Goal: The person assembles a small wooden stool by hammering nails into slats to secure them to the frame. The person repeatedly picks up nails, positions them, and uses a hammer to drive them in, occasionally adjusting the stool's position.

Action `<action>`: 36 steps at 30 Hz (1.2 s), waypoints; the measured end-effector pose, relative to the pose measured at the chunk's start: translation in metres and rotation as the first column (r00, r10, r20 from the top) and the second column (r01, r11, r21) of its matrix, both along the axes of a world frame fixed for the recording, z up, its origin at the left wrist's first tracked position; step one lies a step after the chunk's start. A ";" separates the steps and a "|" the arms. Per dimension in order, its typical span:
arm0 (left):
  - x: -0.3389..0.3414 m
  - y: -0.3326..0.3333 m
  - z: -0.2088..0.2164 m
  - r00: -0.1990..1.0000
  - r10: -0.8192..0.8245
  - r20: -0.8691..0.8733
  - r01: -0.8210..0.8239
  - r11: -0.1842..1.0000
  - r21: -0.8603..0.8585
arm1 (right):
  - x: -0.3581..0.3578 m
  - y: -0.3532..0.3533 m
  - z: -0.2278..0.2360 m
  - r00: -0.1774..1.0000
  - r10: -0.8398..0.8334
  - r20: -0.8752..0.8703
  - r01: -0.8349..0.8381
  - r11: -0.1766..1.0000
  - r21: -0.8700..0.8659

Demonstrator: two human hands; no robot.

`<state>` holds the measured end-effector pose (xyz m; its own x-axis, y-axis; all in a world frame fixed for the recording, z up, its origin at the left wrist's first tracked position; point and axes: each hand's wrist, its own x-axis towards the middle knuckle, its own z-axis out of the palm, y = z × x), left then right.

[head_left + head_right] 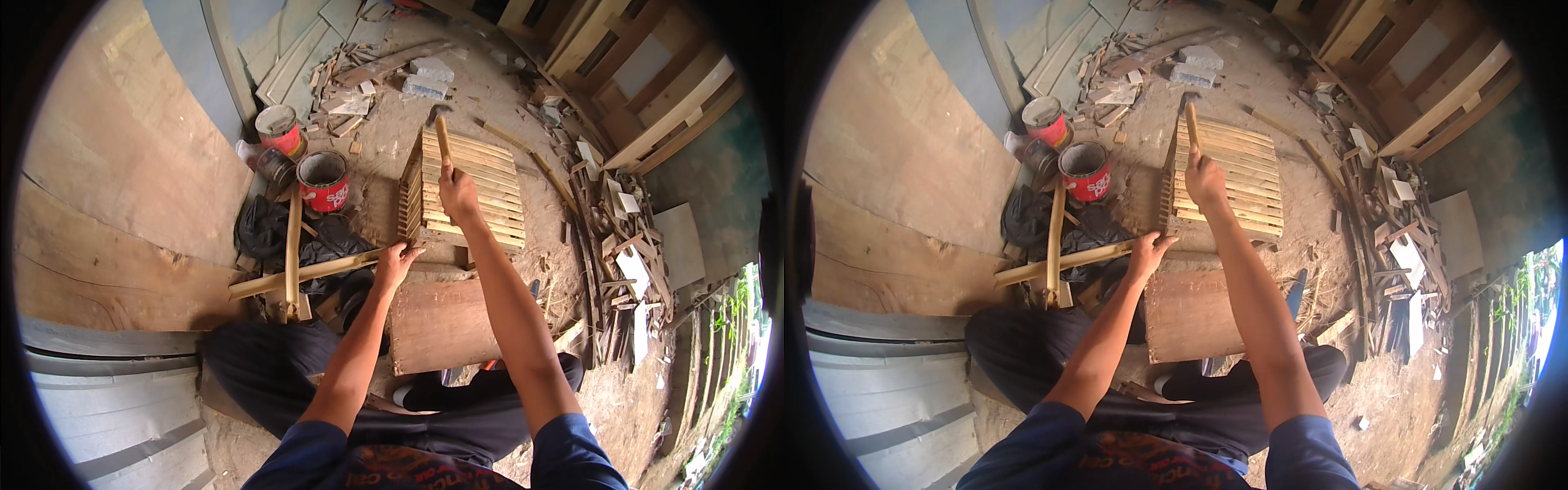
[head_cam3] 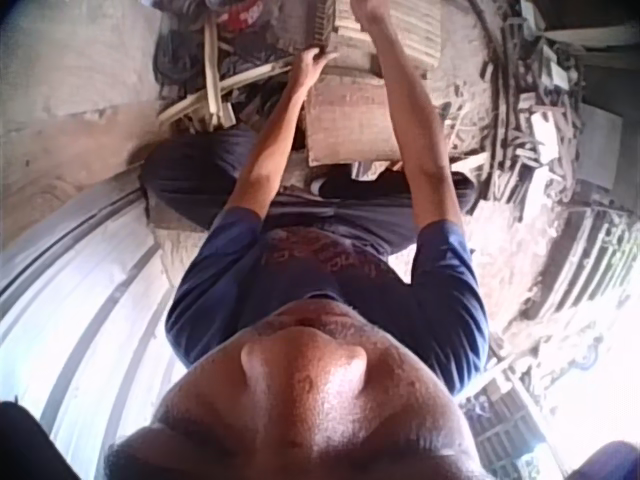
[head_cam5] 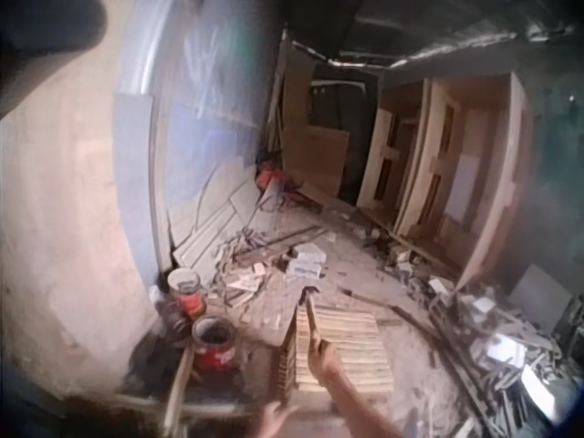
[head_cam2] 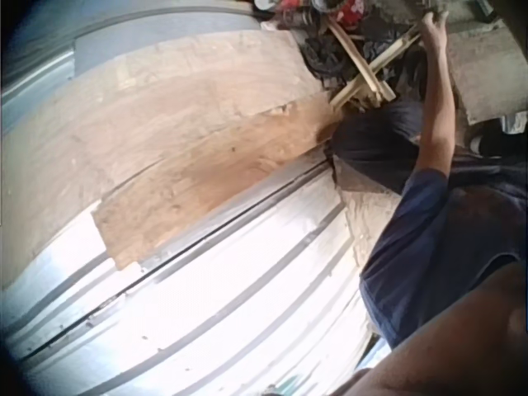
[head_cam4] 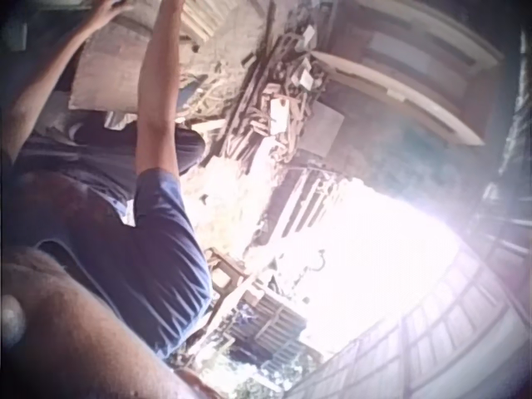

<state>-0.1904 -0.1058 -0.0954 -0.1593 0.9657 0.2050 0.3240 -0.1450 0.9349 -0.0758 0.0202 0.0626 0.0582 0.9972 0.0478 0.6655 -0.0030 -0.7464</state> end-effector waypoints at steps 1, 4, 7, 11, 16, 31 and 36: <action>0.002 -0.003 0.001 1.000 -0.003 -0.018 0.003 1.000 -0.019 | -0.003 -0.003 -0.010 0.995 -0.016 0.103 -0.019 0.943 0.333; -0.003 0.000 0.006 0.995 -0.025 -0.096 0.014 0.993 -0.116 | -0.008 -0.002 -0.012 0.996 -0.005 0.094 0.030 0.963 -0.267; -0.007 -0.006 -0.002 1.000 0.017 -0.021 -0.017 0.999 -0.035 | -0.013 -0.005 0.008 0.991 0.023 0.131 -0.004 0.990 -0.139; -0.004 0.001 0.003 0.999 0.009 -0.046 -0.012 0.998 -0.067 | -0.009 0.010 0.003 0.997 -0.041 0.072 0.027 0.983 0.184; -0.008 -0.005 -0.001 0.999 0.001 -0.045 -0.004 0.998 -0.065 | -0.006 0.017 0.016 0.996 0.020 0.092 -0.001 0.978 -0.206; -0.016 -0.013 -0.002 1.000 0.019 -0.025 -0.022 0.992 -0.124 | -0.024 0.031 0.026 0.997 0.060 0.052 -0.049 0.979 -0.198; -0.025 -0.013 -0.003 0.994 0.071 -0.085 -0.083 0.984 -0.156 | -0.034 0.036 0.042 0.998 0.054 0.032 -0.036 0.911 -0.410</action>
